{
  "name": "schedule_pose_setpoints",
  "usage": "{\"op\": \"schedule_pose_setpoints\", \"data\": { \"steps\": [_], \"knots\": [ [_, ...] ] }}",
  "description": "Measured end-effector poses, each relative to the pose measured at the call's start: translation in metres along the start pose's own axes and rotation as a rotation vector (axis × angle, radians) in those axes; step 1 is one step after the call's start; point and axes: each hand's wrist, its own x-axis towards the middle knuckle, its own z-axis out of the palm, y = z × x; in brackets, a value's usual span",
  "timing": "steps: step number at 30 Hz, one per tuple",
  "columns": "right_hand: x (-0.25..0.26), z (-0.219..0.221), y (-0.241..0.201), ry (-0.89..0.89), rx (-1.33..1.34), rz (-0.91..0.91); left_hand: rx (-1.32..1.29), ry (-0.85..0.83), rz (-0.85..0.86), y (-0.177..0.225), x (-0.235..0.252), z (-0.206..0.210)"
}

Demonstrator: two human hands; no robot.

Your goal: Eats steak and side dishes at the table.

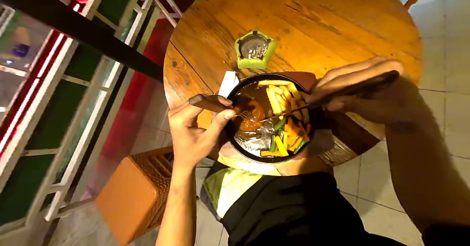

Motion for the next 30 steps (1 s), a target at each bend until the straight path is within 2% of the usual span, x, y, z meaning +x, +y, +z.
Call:
{"op": "schedule_pose_setpoints", "data": {
  "steps": [9, 13, 15, 21, 30],
  "knots": [
    [-0.012, 0.005, 0.004, 0.208, -0.006, 0.097, -0.05, 0.011, 0.077, 0.003, -0.02, -0.002],
    [0.0, 0.019, 0.007, 0.154, -0.008, 0.094, -0.057, 0.018, 0.088, -0.002, -0.028, -0.003],
    [0.011, 0.025, 0.009, 0.129, 0.078, 0.094, -0.053, 0.022, 0.091, 0.0, -0.029, -0.005],
    [0.021, 0.023, 0.022, 0.055, 0.112, 0.058, -0.051, 0.055, 0.097, 0.004, -0.044, -0.004],
    [0.004, 0.034, 0.004, 0.071, -0.091, 0.035, -0.038, 0.017, 0.091, 0.005, -0.07, -0.003]
  ]
}}
